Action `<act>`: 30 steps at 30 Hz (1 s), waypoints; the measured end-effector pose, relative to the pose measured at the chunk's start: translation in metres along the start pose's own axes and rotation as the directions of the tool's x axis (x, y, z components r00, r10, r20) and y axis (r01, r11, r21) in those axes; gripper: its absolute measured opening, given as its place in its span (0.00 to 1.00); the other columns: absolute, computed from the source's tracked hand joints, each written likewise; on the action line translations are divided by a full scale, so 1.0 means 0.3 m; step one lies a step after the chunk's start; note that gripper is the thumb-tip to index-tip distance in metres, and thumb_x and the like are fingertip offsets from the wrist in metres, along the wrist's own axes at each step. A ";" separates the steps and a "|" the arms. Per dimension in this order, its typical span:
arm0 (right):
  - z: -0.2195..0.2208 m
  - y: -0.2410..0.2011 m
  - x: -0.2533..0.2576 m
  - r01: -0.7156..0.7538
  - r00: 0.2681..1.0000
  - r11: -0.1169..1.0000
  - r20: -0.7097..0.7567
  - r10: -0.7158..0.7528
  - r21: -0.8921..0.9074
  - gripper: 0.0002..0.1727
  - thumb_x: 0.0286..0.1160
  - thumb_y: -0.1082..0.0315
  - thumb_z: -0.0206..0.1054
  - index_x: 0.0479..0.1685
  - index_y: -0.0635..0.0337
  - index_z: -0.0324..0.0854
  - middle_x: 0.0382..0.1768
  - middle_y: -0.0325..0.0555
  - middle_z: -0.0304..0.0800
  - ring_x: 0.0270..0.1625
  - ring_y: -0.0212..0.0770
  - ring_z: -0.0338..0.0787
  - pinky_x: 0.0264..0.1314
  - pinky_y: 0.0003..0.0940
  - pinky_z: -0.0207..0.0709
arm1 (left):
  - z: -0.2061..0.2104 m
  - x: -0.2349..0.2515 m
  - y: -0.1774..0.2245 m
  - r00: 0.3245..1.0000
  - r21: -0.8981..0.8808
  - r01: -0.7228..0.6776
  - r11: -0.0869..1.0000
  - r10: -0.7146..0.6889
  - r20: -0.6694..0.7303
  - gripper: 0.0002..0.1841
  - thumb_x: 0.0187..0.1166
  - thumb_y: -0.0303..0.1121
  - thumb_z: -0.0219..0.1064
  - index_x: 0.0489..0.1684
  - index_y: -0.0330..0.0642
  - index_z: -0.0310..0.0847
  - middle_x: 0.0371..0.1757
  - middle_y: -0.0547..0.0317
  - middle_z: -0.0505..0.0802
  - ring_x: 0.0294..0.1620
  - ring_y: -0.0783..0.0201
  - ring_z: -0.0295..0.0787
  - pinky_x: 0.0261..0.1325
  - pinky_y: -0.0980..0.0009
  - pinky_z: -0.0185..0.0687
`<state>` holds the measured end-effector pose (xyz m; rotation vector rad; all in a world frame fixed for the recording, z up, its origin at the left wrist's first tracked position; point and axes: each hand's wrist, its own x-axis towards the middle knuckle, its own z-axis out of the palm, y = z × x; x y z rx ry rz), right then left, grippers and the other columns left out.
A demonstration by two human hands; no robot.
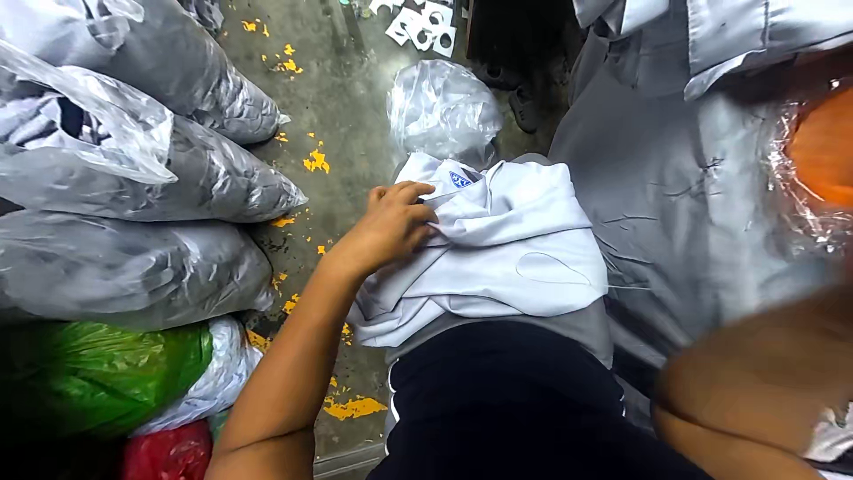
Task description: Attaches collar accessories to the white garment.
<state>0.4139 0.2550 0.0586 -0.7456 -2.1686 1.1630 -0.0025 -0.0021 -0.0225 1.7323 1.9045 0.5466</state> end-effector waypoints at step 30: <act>0.301 -0.101 0.157 0.312 0.949 0.626 0.272 -0.162 -0.715 0.19 0.82 0.65 0.56 0.40 0.72 0.90 0.45 0.73 0.92 0.46 0.75 0.91 0.52 0.76 0.71 | -0.100 -0.321 -0.039 0.664 0.531 0.137 0.836 0.321 -0.676 0.07 0.81 0.29 0.66 0.36 0.34 0.86 0.34 0.42 0.90 0.41 0.45 0.87 0.53 0.53 0.80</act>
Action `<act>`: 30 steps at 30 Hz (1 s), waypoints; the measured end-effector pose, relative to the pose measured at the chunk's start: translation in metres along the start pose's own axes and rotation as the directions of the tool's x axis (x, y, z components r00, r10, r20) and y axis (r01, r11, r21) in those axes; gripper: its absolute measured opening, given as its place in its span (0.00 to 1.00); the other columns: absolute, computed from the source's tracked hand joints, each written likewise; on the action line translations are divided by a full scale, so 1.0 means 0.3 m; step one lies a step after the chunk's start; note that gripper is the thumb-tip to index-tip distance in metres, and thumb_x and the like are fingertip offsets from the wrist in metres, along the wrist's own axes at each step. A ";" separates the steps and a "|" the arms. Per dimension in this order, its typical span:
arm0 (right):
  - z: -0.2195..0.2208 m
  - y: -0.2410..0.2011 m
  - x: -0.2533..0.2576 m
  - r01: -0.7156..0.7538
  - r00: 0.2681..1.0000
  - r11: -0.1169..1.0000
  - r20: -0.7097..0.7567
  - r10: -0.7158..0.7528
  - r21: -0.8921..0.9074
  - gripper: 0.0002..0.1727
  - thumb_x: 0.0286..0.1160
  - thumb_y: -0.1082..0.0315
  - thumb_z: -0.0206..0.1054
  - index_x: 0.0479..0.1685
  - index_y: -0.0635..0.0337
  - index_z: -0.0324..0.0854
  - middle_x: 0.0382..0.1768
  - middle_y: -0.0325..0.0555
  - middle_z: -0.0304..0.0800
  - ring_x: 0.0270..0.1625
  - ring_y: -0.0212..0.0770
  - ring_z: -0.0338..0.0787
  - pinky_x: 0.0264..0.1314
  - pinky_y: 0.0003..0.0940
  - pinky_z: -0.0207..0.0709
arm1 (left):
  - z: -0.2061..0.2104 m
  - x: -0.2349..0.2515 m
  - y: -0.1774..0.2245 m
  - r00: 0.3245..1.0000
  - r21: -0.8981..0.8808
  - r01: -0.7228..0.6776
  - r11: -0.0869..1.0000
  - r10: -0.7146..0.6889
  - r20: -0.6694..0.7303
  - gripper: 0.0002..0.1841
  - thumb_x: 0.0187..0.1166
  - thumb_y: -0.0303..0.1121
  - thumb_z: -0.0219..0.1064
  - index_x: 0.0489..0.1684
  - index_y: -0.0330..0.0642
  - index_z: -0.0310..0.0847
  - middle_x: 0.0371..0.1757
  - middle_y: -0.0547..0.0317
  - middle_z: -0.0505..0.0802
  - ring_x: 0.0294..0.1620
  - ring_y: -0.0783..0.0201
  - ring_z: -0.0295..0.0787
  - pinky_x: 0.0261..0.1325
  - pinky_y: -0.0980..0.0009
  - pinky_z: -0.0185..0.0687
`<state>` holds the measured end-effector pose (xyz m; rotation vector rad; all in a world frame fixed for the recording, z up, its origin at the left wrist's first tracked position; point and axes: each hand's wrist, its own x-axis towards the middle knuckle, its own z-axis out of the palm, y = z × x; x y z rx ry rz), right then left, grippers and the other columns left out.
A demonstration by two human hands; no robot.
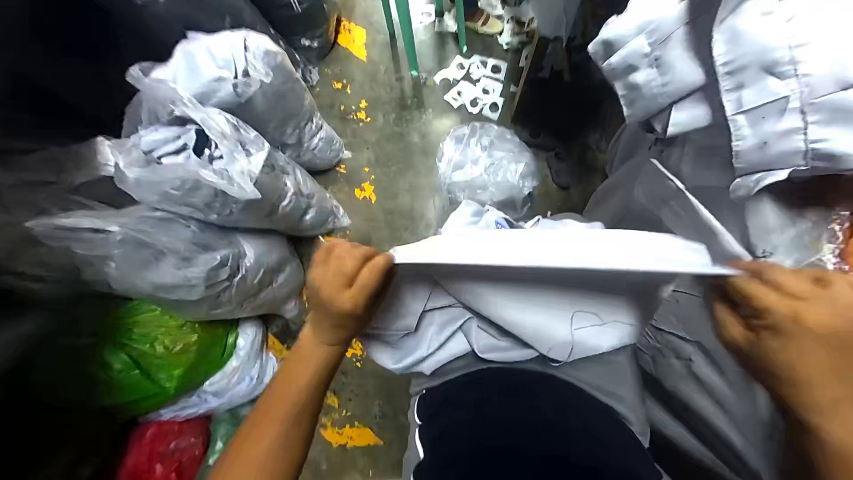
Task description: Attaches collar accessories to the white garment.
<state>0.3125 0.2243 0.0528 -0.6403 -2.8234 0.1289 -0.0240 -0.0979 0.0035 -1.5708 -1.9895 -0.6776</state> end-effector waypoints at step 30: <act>0.421 -0.376 0.223 0.034 0.884 0.774 0.342 -0.318 0.632 0.06 0.76 0.79 0.64 0.43 0.67 0.86 0.37 0.56 0.90 0.41 0.54 0.92 0.45 0.53 0.86 | 0.164 0.012 0.527 -0.123 -0.347 0.488 -0.801 -0.456 0.881 0.17 0.90 0.22 0.48 0.74 0.28 0.61 0.61 0.45 0.86 0.59 0.60 0.89 0.63 0.66 0.85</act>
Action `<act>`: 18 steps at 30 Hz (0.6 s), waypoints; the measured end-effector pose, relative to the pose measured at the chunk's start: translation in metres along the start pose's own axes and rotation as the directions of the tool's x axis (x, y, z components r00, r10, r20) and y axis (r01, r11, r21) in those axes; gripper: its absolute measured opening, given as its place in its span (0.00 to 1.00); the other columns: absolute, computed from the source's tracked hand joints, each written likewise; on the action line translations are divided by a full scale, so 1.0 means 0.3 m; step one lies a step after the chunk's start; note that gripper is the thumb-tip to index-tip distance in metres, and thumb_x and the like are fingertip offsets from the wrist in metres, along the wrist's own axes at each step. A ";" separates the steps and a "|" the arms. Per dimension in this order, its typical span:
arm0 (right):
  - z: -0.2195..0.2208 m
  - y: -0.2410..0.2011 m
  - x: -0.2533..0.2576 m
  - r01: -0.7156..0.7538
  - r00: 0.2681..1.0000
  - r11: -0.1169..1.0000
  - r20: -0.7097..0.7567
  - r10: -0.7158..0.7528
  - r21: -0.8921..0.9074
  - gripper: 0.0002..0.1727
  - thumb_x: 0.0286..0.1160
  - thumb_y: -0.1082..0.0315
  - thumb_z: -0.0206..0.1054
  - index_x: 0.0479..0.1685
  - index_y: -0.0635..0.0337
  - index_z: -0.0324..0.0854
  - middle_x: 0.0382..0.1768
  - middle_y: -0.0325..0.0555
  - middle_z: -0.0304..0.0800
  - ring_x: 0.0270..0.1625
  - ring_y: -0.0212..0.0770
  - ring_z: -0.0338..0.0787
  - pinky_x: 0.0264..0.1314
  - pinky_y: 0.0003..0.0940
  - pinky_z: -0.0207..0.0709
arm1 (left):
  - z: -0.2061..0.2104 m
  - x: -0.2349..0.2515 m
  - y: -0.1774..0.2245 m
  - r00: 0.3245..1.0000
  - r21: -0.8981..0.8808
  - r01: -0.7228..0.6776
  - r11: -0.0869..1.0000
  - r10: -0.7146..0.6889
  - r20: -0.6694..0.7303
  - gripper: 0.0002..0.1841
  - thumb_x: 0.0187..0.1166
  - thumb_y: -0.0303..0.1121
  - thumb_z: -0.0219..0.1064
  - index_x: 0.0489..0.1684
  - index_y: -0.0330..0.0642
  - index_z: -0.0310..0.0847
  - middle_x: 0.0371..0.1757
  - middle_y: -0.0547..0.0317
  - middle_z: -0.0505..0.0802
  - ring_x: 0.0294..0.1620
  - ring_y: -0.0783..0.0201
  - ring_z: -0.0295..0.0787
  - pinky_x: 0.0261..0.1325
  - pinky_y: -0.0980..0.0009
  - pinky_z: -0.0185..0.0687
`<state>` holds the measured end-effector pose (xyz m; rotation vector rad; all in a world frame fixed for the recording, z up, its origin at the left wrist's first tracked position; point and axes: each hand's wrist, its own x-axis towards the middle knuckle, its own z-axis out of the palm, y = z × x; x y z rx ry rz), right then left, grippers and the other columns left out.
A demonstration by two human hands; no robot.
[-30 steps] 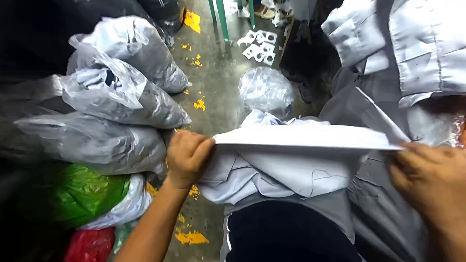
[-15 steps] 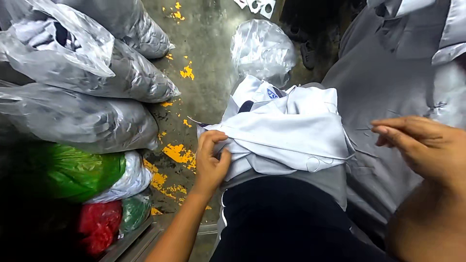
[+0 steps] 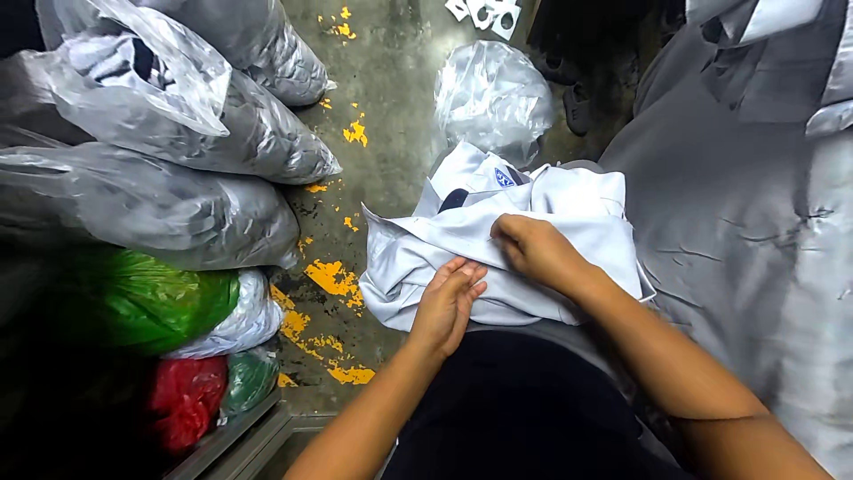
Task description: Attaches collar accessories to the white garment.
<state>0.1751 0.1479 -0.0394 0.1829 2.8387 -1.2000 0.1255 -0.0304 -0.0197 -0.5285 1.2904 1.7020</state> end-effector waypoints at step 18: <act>0.035 0.029 0.048 0.166 0.979 0.972 -0.091 -0.182 -0.164 0.10 0.71 0.77 0.66 0.37 0.57 0.93 0.37 0.53 0.87 0.46 0.55 0.88 0.43 0.49 0.81 | -0.025 0.143 -0.117 0.853 0.271 -0.516 0.813 0.516 0.080 0.10 0.76 0.15 0.65 0.53 0.30 0.81 0.36 0.60 0.91 0.31 0.69 0.92 0.42 0.71 0.92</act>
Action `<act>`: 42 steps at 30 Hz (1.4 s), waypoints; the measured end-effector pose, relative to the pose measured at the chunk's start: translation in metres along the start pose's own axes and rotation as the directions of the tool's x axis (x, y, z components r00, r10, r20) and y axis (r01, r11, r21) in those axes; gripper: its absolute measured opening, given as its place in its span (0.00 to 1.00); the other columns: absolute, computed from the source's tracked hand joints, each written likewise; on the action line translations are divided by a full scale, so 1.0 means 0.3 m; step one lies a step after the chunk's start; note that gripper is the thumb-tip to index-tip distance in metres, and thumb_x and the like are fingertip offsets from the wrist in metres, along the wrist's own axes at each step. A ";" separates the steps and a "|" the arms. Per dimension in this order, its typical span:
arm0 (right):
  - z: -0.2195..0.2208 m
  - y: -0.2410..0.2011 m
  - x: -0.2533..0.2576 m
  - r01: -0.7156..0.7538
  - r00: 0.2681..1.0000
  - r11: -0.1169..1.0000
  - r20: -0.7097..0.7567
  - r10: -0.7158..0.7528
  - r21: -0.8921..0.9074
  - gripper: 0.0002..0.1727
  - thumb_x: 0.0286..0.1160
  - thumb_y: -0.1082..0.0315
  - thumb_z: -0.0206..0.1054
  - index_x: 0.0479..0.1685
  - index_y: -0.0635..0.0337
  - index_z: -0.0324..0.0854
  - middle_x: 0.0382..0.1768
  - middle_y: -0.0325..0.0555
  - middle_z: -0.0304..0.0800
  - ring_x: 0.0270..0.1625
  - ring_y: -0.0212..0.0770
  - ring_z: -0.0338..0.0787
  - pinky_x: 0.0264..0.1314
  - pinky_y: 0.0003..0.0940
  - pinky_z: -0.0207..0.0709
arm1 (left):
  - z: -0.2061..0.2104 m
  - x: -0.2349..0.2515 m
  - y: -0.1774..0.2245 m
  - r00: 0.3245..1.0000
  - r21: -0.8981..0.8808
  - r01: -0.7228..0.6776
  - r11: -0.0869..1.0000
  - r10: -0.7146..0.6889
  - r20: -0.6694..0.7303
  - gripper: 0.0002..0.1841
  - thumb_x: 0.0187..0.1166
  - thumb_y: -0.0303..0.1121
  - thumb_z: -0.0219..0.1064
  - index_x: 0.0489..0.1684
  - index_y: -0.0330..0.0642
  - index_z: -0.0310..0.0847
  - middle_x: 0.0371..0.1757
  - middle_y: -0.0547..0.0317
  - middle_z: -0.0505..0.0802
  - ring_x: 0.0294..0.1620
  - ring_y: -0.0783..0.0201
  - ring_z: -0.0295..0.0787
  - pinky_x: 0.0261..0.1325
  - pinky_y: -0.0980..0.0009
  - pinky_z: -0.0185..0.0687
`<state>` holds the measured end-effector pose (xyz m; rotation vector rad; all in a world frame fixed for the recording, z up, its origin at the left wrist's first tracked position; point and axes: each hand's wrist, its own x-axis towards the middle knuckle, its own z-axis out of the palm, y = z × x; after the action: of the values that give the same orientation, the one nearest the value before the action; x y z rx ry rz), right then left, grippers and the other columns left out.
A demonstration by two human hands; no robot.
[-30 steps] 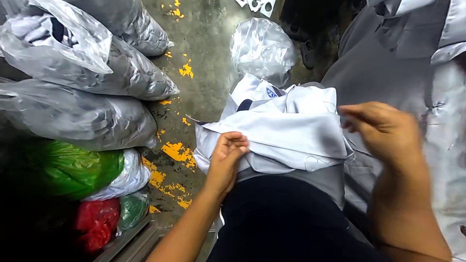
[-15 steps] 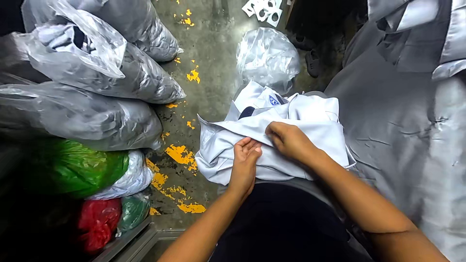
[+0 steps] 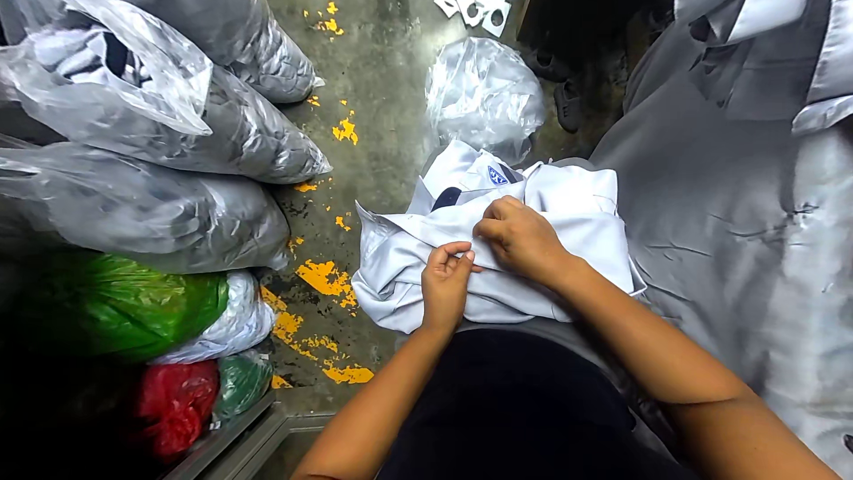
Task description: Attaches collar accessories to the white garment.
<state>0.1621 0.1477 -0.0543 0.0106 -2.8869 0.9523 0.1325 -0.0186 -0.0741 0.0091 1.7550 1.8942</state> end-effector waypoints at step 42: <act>0.013 -0.020 0.016 0.129 0.992 0.989 0.024 -0.128 -0.075 0.11 0.69 0.76 0.65 0.34 0.55 0.94 0.36 0.52 0.87 0.47 0.57 0.85 0.44 0.51 0.71 | -0.016 -0.025 -0.021 0.993 -0.040 -0.114 0.993 0.113 -0.019 0.26 0.69 0.13 0.67 0.70 0.26 0.75 0.49 0.55 0.84 0.28 0.73 0.85 0.35 0.78 0.89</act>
<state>0.1571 0.1408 -0.0533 0.1983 -2.8971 0.8230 0.1395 -0.0260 -0.0779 0.0804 1.7600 2.0159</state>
